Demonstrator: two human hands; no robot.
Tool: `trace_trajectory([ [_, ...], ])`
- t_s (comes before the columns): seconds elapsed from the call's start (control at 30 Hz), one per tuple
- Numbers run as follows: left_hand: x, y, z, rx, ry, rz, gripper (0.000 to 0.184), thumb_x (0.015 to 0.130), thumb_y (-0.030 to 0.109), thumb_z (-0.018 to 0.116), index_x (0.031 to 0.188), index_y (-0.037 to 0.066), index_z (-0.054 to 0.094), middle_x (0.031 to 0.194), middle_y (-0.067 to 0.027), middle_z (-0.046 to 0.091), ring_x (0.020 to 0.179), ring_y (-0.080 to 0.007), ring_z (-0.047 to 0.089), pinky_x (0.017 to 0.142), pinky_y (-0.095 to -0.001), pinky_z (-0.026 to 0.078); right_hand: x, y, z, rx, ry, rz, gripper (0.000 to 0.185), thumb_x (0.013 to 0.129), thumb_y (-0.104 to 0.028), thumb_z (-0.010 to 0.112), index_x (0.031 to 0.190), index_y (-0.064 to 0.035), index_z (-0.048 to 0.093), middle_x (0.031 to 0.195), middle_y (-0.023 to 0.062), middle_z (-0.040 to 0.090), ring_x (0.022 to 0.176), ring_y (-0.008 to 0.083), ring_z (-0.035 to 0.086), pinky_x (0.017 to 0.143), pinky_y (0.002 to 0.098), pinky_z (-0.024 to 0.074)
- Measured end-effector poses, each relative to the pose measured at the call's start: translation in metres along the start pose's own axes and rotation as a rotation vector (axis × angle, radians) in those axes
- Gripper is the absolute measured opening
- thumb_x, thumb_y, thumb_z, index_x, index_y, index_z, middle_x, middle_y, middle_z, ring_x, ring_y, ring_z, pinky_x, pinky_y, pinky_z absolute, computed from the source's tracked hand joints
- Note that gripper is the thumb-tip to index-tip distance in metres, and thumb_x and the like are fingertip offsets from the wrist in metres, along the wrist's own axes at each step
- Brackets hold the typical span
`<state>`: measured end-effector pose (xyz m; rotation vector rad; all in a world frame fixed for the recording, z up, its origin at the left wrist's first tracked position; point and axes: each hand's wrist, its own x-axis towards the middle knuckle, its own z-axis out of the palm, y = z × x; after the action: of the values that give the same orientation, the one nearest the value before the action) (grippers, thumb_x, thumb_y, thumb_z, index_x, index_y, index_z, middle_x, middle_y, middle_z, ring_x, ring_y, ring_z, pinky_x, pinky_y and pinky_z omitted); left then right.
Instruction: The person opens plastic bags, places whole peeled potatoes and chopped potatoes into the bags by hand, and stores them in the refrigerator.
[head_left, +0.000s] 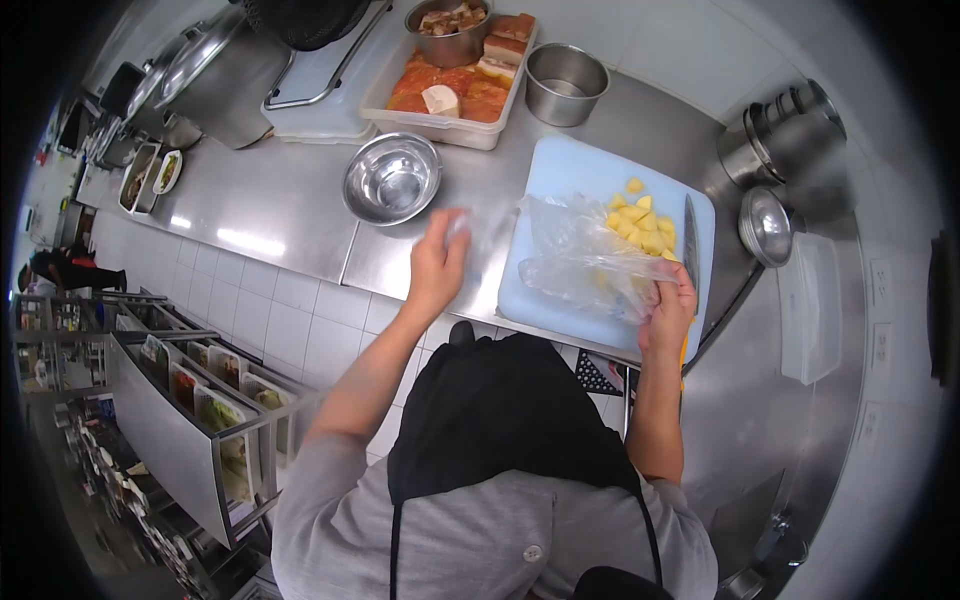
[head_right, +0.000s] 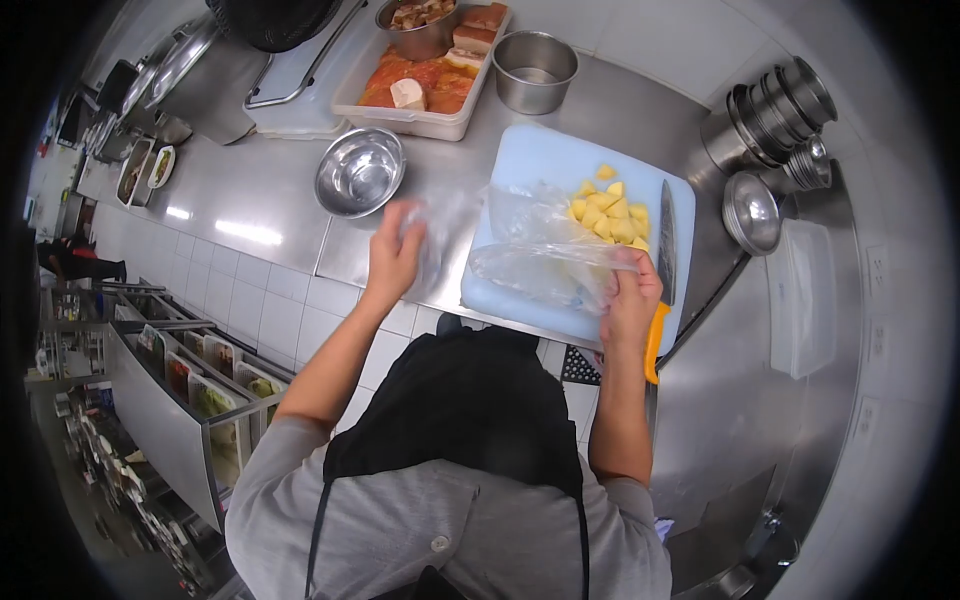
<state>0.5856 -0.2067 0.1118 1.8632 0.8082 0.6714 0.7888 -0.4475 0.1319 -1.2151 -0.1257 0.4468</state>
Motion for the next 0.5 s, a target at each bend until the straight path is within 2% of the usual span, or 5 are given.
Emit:
trace_trajectory([
  [0.1,0.061,-0.006,0.034,0.245,0.283,0.444,0.031,0.09,0.013,0.062,0.12,0.005,0.06,0.112,-0.016,0.061,0.102,-0.0312,0.058,0.087,-0.0435,0.046,-0.005,0.001,-0.002,-0.009,-0.014,-0.006,0.001,0.091,-0.007,0.063,0.091,-0.0061,0.064,0.065,-0.0068,0.052,0.049,0.0003,0.039,0.041,0.0178,0.028],
  [0.2,0.089,0.012,0.067,0.774,0.429,0.728,0.032,0.089,0.023,0.063,0.118,0.01,0.063,0.116,-0.0142,0.058,0.106,-0.0308,0.054,0.084,-0.0509,0.043,-0.017,-0.001,0.001,-0.038,-0.02,0.002,0.002,0.091,-0.009,0.064,0.091,-0.0066,0.064,0.064,-0.0075,0.05,0.049,0.0003,0.039,0.041,0.0179,0.028],
  [0.3,0.106,-0.023,0.089,0.91,0.033,0.434,0.037,0.09,0.028,0.06,0.123,0.012,0.063,0.117,-0.0133,0.057,0.11,-0.0304,0.05,0.086,-0.054,0.039,-0.028,0.0,-0.002,-0.092,-0.025,-0.026,0.005,0.092,-0.011,0.065,0.09,-0.0067,0.064,0.064,-0.0078,0.05,0.049,0.0001,0.038,0.041,0.0182,0.0276],
  [0.43,0.122,-0.045,0.088,0.933,-0.002,0.253,0.035,0.09,0.026,0.059,0.123,0.016,0.065,0.12,-0.0113,0.056,0.111,-0.0306,0.049,0.089,-0.0488,0.039,-0.037,0.006,-0.001,-0.145,-0.039,-0.039,0.007,0.092,-0.013,0.065,0.09,-0.0064,0.063,0.068,-0.0086,0.051,0.055,-0.0011,0.038,0.048,0.0169,0.0274],
  [0.5,0.112,-0.025,0.076,0.808,0.099,0.388,0.034,0.089,0.023,0.058,0.121,0.012,0.066,0.119,-0.0145,0.056,0.111,-0.0323,0.05,0.089,-0.0504,0.04,-0.034,0.005,0.0,-0.163,-0.054,-0.05,0.008,0.093,-0.013,0.065,0.091,-0.0054,0.063,0.072,-0.0079,0.052,0.06,-0.0008,0.04,0.053,0.017,0.0297],
])
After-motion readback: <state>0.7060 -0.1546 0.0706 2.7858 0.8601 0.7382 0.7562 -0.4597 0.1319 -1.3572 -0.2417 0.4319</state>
